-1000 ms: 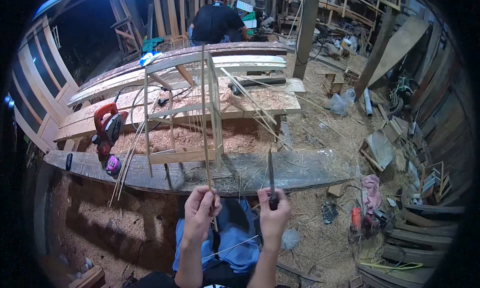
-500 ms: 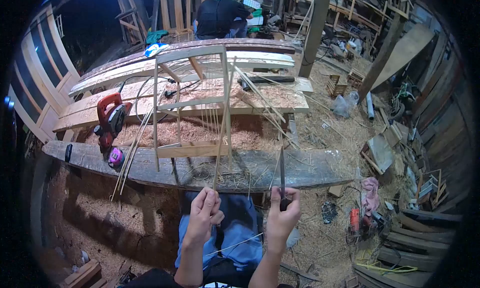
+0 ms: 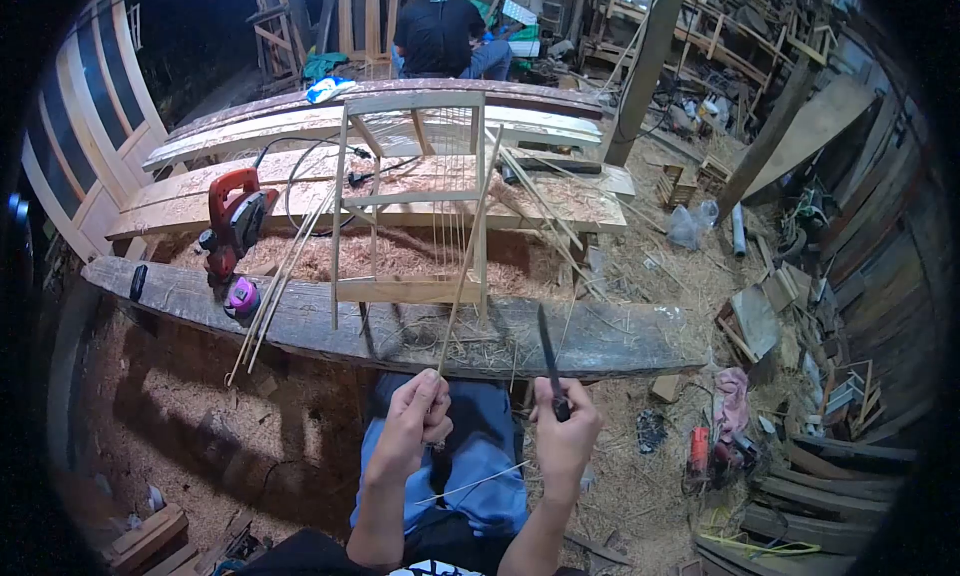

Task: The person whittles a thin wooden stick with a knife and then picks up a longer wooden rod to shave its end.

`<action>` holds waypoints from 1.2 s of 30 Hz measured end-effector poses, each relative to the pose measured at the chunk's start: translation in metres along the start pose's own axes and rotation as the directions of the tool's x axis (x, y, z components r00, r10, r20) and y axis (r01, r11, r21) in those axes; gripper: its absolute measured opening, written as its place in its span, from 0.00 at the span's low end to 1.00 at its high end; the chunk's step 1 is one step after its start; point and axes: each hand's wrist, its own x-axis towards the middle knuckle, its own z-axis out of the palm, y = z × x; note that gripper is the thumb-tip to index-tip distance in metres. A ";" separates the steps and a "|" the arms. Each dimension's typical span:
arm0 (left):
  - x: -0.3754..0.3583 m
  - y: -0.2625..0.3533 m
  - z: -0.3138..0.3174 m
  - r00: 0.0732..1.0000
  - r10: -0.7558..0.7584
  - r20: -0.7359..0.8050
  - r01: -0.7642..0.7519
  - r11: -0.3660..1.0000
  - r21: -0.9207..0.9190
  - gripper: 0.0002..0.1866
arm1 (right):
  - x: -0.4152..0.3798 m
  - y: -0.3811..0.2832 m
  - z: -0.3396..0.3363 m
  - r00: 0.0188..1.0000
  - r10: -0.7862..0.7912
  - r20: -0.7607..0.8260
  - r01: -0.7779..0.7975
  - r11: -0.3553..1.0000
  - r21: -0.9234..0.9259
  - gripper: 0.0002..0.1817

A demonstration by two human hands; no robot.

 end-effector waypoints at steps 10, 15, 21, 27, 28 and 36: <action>-0.008 -0.010 0.009 0.990 -0.089 0.110 0.082 0.994 0.069 0.22 | -0.027 -0.002 0.028 0.949 -0.173 0.264 0.118 0.970 0.212 0.10; -0.010 -0.013 0.007 0.985 -0.110 0.130 0.097 0.990 0.100 0.21 | -0.029 0.002 0.028 0.930 -0.095 0.356 -0.029 0.944 0.328 0.13; -0.010 -0.011 0.012 0.973 -0.192 0.131 0.175 0.975 0.136 0.19 | -0.030 -0.002 0.026 0.957 -0.111 0.269 -0.012 0.908 0.418 0.11; -0.005 -0.011 -0.012 0.907 -0.311 0.283 0.223 0.926 0.303 0.18 | -0.021 -0.001 0.022 0.997 0.025 -0.068 0.011 0.875 0.484 0.10; -0.004 -0.010 -0.015 0.900 -0.331 0.285 0.230 0.914 0.333 0.18 | -0.021 -0.002 0.023 0.997 0.024 -0.070 0.012 0.876 0.482 0.10; -0.007 0.000 -0.029 0.948 -0.242 0.207 0.189 0.950 0.247 0.13 | -0.035 0.007 0.054 0.951 -0.065 0.302 -0.062 0.918 0.392 0.11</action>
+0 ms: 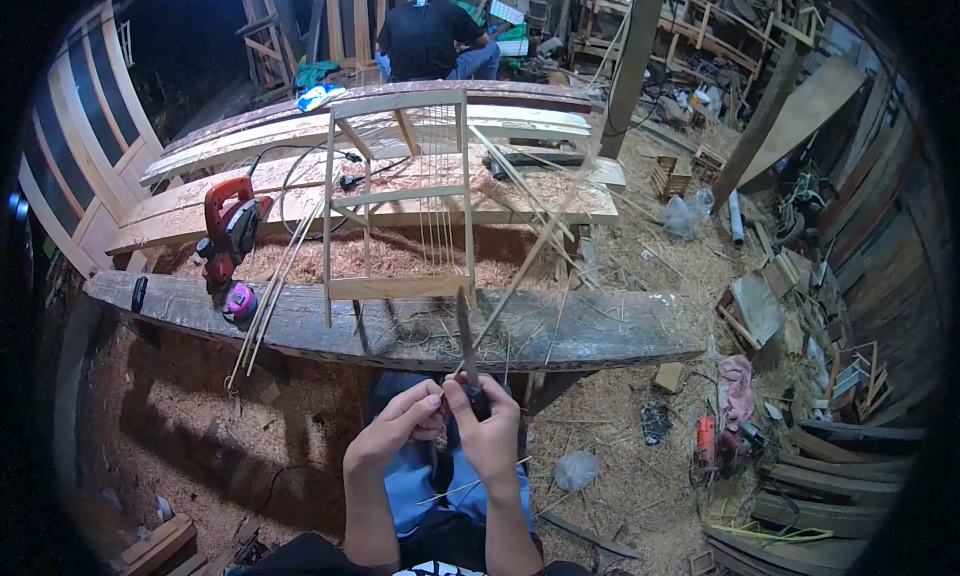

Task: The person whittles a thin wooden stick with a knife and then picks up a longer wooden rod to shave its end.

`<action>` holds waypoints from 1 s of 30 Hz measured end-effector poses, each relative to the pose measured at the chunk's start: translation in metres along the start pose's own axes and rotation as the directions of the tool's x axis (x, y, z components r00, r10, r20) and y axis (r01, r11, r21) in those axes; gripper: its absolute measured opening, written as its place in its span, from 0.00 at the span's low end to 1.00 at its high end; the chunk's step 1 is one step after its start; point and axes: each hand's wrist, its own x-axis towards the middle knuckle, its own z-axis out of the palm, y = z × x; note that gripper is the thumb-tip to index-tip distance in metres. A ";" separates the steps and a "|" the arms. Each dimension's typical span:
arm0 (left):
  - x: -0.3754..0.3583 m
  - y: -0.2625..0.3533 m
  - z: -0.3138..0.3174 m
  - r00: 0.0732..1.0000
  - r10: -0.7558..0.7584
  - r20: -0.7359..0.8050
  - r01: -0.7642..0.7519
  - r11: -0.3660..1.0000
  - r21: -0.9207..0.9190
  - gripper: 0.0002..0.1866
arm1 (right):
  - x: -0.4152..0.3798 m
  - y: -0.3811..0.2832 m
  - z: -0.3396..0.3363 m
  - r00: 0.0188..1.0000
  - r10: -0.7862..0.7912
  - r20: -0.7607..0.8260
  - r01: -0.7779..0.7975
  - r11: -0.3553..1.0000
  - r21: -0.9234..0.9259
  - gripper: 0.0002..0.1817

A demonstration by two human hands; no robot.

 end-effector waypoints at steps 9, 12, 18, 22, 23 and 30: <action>0.000 -0.001 -0.003 0.993 -0.047 0.108 0.070 0.974 -0.214 0.12 | 0.001 -0.006 -0.006 1.000 -0.027 0.003 0.027 1.000 0.014 0.13; -0.003 0.005 0.003 0.984 -0.065 0.164 0.106 0.961 -0.255 0.12 | 0.000 -0.009 -0.006 1.000 -0.022 0.007 0.022 0.999 0.040 0.14; 0.000 -0.001 -0.001 0.984 0.001 0.176 0.052 0.954 -0.295 0.12 | 0.000 -0.010 -0.008 0.998 -0.059 0.005 0.059 0.998 -0.036 0.18; 0.000 0.004 0.012 0.980 0.140 -0.141 -0.170 0.957 -0.234 0.10 | 0.003 -0.011 -0.009 0.961 -0.202 0.187 0.247 0.933 -0.263 0.25; -0.002 0.007 0.014 0.969 0.155 -0.193 -0.196 0.957 -0.214 0.10 | 0.003 -0.010 -0.007 0.944 -0.226 0.242 0.285 0.926 -0.246 0.25; -0.009 -0.001 0.008 0.951 0.131 -0.279 -0.186 0.966 -0.180 0.10 | 0.000 -0.007 0.002 0.930 -0.241 0.278 0.342 0.844 -0.414 0.25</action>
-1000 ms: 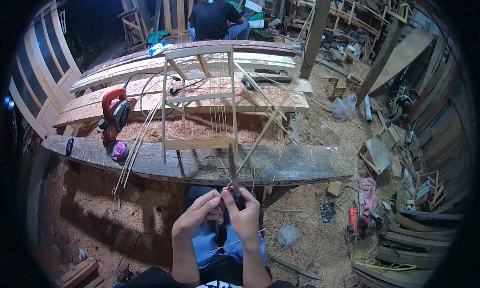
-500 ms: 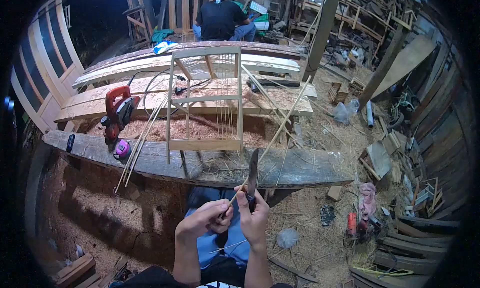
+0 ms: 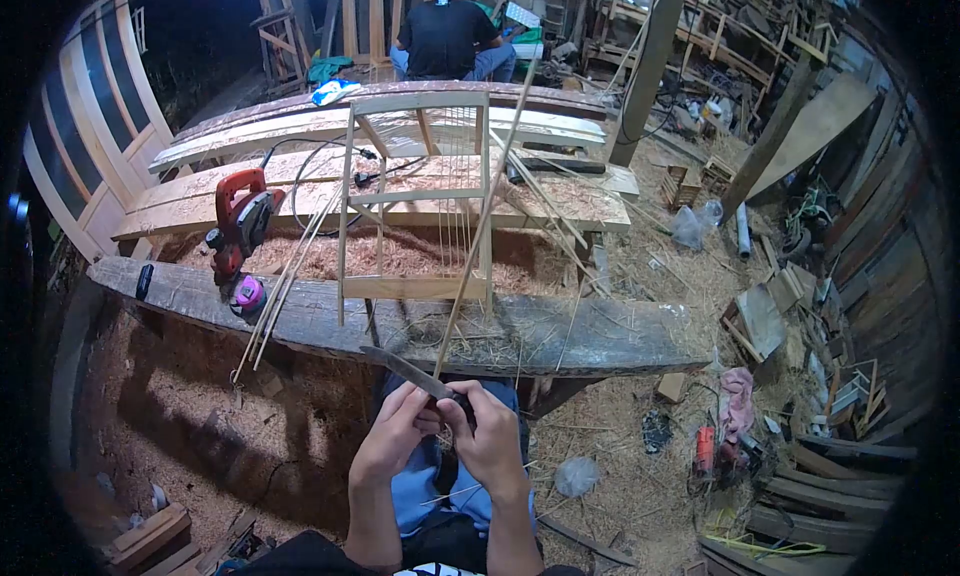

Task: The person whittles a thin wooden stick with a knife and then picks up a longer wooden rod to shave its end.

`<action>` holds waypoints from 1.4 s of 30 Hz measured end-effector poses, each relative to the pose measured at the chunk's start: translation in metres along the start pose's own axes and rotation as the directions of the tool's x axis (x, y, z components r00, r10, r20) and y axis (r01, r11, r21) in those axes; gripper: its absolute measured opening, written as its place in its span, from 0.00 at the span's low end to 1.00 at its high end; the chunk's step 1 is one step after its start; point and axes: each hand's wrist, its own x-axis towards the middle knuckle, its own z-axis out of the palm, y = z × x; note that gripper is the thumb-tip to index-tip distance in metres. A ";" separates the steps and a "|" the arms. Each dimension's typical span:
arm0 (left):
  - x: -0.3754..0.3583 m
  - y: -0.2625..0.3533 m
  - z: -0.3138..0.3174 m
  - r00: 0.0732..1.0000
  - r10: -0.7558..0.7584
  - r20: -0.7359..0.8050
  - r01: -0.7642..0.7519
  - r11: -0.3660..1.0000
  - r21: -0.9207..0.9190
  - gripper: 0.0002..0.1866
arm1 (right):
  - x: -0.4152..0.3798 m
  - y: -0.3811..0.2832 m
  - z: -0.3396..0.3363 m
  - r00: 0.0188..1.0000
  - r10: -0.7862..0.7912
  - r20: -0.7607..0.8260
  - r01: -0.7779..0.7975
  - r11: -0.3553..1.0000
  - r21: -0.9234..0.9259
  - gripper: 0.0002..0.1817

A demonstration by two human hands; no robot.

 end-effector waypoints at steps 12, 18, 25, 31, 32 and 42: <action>-0.005 0.004 0.007 0.990 0.102 0.100 -0.130 0.933 0.336 0.10 | 0.005 0.002 -0.009 0.972 -0.235 0.001 0.227 0.935 -0.273 0.20; -0.010 0.010 0.013 0.930 0.308 0.200 -0.367 0.738 0.567 0.12 | 0.003 -0.001 -0.009 0.967 -0.253 -0.017 0.243 0.944 -0.222 0.22; -0.018 0.007 0.015 0.926 0.333 0.177 -0.367 0.685 0.629 0.12 | 0.002 0.002 -0.010 0.955 -0.294 -0.043 0.286 0.949 -0.132 0.24; -0.018 0.003 0.018 0.881 0.418 0.221 -0.429 0.510 0.745 0.12 | 0.002 0.004 -0.014 0.950 -0.307 -0.064 0.303 0.951 -0.067 0.23; -0.018 0.002 0.019 0.856 0.457 0.243 -0.463 0.465 0.755 0.12 | 0.001 0.005 -0.013 0.947 -0.311 -0.079 0.308 0.950 -0.056 0.22; -0.016 -0.011 0.023 0.926 0.329 0.186 -0.346 0.537 0.769 0.10 | 0.004 0.018 -0.022 0.942 -0.307 -0.134 0.301 0.951 -0.064 0.22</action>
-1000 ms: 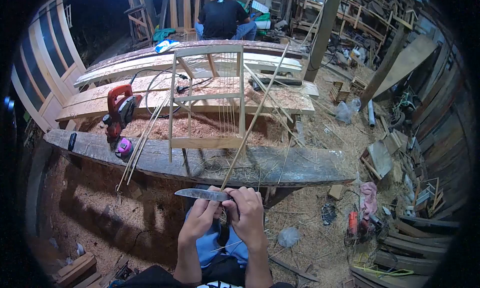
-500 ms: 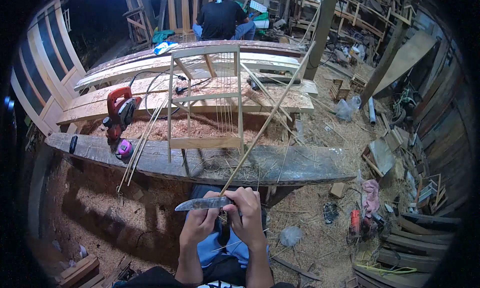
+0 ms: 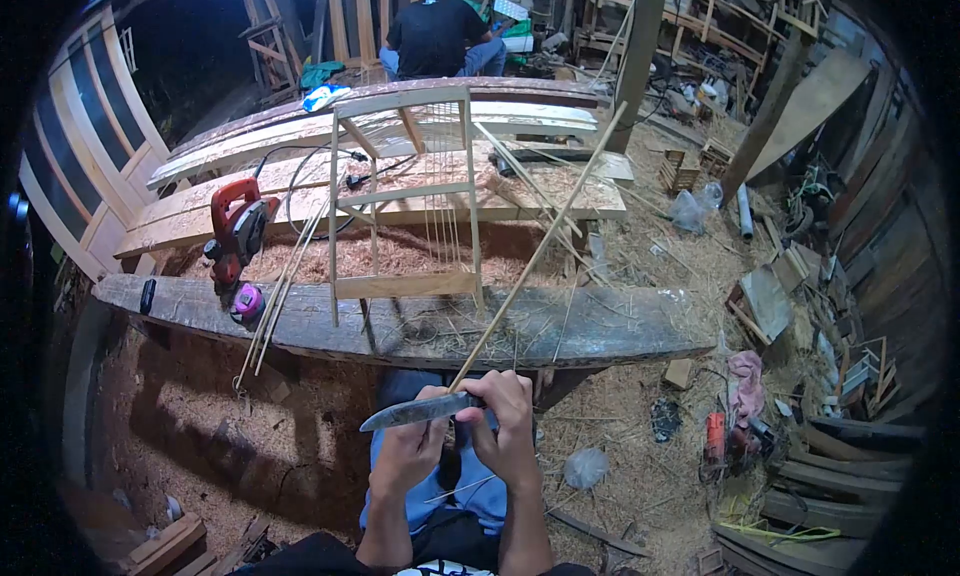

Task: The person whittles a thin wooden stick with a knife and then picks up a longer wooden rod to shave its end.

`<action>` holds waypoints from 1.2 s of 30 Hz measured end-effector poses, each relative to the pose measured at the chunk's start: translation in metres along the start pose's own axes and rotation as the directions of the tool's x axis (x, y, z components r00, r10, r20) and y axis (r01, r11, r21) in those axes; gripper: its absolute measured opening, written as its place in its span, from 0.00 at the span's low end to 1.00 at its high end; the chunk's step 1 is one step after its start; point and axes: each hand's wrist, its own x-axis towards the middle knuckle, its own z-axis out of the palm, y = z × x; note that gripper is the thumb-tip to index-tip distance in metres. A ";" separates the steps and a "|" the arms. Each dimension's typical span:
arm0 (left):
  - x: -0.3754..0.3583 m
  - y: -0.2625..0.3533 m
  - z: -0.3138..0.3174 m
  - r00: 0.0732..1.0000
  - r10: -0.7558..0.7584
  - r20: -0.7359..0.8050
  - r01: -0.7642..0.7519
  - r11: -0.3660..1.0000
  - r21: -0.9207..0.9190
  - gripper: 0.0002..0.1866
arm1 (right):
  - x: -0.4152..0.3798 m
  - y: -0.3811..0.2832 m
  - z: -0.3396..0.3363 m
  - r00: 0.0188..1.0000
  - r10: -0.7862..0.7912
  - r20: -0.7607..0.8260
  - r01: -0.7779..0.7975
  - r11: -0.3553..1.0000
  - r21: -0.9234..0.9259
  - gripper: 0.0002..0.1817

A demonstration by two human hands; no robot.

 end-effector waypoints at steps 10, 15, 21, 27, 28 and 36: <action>0.001 0.011 0.004 0.998 -0.029 -0.050 0.024 0.995 -0.094 0.09 | 0.001 0.011 -0.014 0.999 0.033 0.030 -0.030 0.996 -0.084 0.20; 0.002 0.002 0.001 0.997 0.000 -0.076 -0.007 0.997 -0.083 0.09 | 0.001 0.016 -0.015 0.999 0.039 0.029 -0.034 0.990 -0.137 0.20; -0.033 0.025 -0.027 0.944 -0.053 -0.324 -0.136 0.836 -0.531 0.10 | -0.018 0.081 -0.083 0.744 0.336 -0.577 -0.518 0.836 -0.182 0.20; 0.010 0.002 -0.005 0.968 -0.170 -0.186 0.011 0.764 -0.645 0.15 | -0.001 0.033 -0.057 0.947 0.162 -0.278 -0.258 0.898 -0.355 0.17; 0.012 0.005 0.001 0.976 -0.128 -0.178 -0.020 0.755 -0.656 0.17 | -0.002 0.031 -0.050 0.953 0.178 -0.247 -0.257 0.906 -0.337 0.18; 0.018 -0.006 0.006 0.946 -0.235 -0.225 0.004 0.699 -0.715 0.15 | 0.002 0.017 -0.028 0.993 0.090 -0.080 -0.112 0.932 -0.345 0.19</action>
